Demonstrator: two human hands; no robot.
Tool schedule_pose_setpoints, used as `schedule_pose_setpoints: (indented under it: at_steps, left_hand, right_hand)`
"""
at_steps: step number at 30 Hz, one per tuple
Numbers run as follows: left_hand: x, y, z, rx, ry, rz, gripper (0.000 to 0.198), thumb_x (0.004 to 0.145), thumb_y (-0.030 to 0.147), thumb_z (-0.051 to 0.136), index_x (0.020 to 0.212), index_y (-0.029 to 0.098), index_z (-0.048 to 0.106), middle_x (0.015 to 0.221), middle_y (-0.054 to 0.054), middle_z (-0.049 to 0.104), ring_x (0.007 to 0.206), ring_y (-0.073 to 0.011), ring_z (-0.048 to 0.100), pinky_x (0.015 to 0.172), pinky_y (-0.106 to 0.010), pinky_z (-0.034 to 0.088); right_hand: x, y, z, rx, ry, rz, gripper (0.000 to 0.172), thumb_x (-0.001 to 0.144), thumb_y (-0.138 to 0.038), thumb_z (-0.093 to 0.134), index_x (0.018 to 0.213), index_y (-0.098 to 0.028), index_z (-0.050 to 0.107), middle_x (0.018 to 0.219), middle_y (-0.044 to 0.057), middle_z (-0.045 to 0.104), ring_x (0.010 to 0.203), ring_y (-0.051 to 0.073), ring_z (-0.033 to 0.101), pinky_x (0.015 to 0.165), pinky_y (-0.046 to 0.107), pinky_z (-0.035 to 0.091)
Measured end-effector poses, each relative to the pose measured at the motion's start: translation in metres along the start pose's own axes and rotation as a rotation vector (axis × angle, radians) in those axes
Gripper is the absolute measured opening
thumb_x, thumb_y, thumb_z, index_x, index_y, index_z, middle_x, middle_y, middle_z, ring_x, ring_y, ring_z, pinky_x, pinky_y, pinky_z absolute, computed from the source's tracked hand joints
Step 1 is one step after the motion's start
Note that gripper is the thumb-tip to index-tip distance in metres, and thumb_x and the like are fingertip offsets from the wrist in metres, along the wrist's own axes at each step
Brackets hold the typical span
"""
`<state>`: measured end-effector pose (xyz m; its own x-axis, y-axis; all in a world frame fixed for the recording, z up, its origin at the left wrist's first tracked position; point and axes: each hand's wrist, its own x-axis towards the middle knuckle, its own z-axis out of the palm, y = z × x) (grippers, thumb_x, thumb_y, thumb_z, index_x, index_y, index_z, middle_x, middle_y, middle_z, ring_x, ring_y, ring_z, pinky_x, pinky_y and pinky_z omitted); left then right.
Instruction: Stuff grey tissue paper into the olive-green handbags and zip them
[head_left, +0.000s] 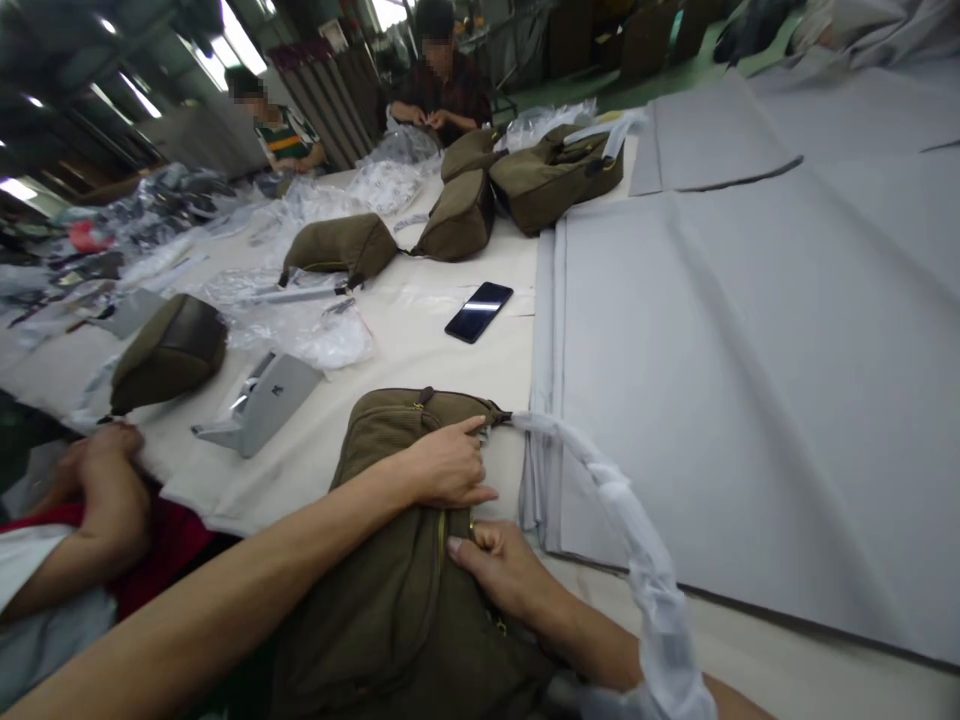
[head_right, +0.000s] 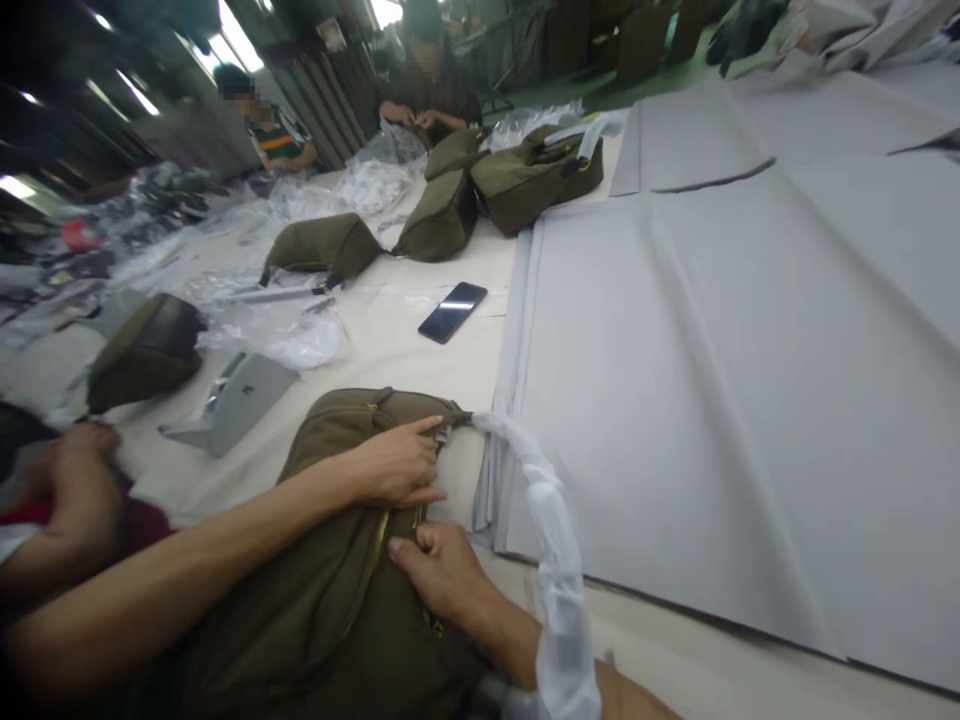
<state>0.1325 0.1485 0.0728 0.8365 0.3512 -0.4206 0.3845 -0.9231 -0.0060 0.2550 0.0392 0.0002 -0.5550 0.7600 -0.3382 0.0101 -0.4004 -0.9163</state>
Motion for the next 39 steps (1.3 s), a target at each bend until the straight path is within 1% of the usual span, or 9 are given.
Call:
schedule_pose_setpoints:
  at_steps: [5, 9, 13, 16, 20, 27, 31, 35, 39]
  left_hand:
    - [-0.004, -0.009, 0.013, -0.020, 0.013, 0.010, 0.053, 0.091, 0.050, 0.036, 0.066, 0.017, 0.069, 0.064, -0.006, 0.067, 0.068, -0.0171, 0.061, 0.109, -0.044, 0.023]
    - [-0.010, -0.005, 0.005, 0.003, 0.008, -0.006, 0.051, 0.092, 0.049, 0.035, 0.070, 0.017, 0.068, 0.069, -0.007, 0.067, 0.072, -0.0173, 0.061, 0.109, -0.042, 0.025]
    - [-0.024, 0.032, -0.026, -0.174, -0.007, -0.028, 0.038, 0.091, 0.044, 0.042, 0.077, 0.018, 0.066, 0.082, -0.007, 0.067, 0.090, -0.0205, 0.060, 0.110, -0.050, 0.016]
    - [-0.039, 0.068, -0.045, -0.381, -0.174, -0.006, 0.020, 0.076, 0.039, 0.063, 0.082, 0.021, 0.068, 0.083, -0.004, 0.067, 0.093, -0.0226, 0.059, 0.111, -0.053, 0.013]
    - [-0.048, 0.088, -0.049, -0.384, -0.347, -0.035, 0.021, 0.069, 0.029, 0.067, 0.087, 0.020, 0.070, 0.085, -0.006, 0.067, 0.095, -0.0253, 0.057, 0.111, -0.055, 0.011]
    - [-0.039, 0.081, -0.038, -0.475, -0.482, 0.095, 0.012, 0.072, 0.015, 0.061, 0.080, 0.021, 0.066, 0.084, -0.003, 0.070, 0.085, -0.0216, 0.063, 0.108, -0.053, 0.023]
    - [-0.037, 0.084, -0.022, -0.436, -0.408, 0.144, 0.008, 0.074, 0.015, 0.057, 0.075, 0.020, 0.062, 0.066, -0.002, 0.067, 0.062, -0.0189, 0.060, 0.080, -0.036, 0.046]
    - [-0.039, 0.080, -0.011, -0.488, -0.314, 0.090, 0.007, 0.072, 0.015, 0.057, 0.074, 0.020, 0.060, 0.062, -0.001, 0.062, 0.058, -0.0181, 0.055, 0.053, -0.027, 0.038]
    - [-0.046, 0.069, -0.015, -0.615, -0.305, -0.011, 0.012, 0.074, 0.013, 0.054, 0.080, 0.020, 0.060, 0.070, 0.001, 0.060, 0.067, -0.0157, 0.056, 0.056, -0.023, 0.037]
  right_hand:
    - [-0.025, 0.005, -0.025, -0.190, -0.137, -0.139, 0.025, 0.085, -0.022, 0.040, 0.083, -0.015, 0.064, 0.074, 0.001, 0.060, 0.070, 0.012, 0.052, 0.066, 0.022, 0.039]
    - [-0.049, 0.008, -0.037, -0.275, -0.344, -0.108, 0.039, 0.073, -0.007, 0.041, 0.104, -0.018, 0.062, 0.091, 0.002, 0.065, 0.082, 0.014, 0.057, 0.073, 0.022, 0.042]
    - [-0.054, 0.007, -0.037, -0.347, -0.336, -0.062, 0.027, 0.076, -0.016, 0.050, 0.100, -0.015, 0.062, 0.078, 0.000, 0.061, 0.067, 0.012, 0.052, 0.059, 0.020, 0.039]
    - [-0.054, 0.009, -0.033, -0.320, -0.366, -0.118, 0.017, 0.078, -0.016, 0.050, 0.084, -0.014, 0.065, 0.071, -0.002, 0.058, 0.063, 0.010, 0.049, 0.058, 0.019, 0.037]
    - [-0.056, 0.013, -0.025, -0.293, -0.272, -0.195, 0.018, 0.078, -0.012, 0.050, 0.083, -0.015, 0.067, 0.069, -0.002, 0.060, 0.063, 0.010, 0.050, 0.061, 0.019, 0.038]
    - [-0.068, 0.016, -0.018, -0.447, -0.132, -0.301, 0.018, 0.084, -0.016, 0.049, 0.084, -0.017, 0.067, 0.075, 0.001, 0.064, 0.070, 0.012, 0.056, 0.065, 0.020, 0.039]
    - [-0.069, 0.026, -0.013, -0.526, -0.071, -0.277, 0.018, 0.084, -0.016, 0.049, 0.086, -0.018, 0.067, 0.080, 0.003, 0.066, 0.075, 0.014, 0.058, 0.069, 0.022, 0.040]
    - [-0.060, 0.032, -0.008, -0.414, -0.029, -0.234, 0.019, 0.084, -0.014, 0.047, 0.086, -0.018, 0.066, 0.081, 0.002, 0.067, 0.076, 0.014, 0.059, 0.070, 0.021, 0.040]
    - [-0.051, 0.019, -0.012, -0.414, -0.008, -0.268, 0.017, 0.085, -0.014, 0.046, 0.083, -0.018, 0.063, 0.075, 0.000, 0.063, 0.071, 0.012, 0.057, 0.066, 0.021, 0.039]
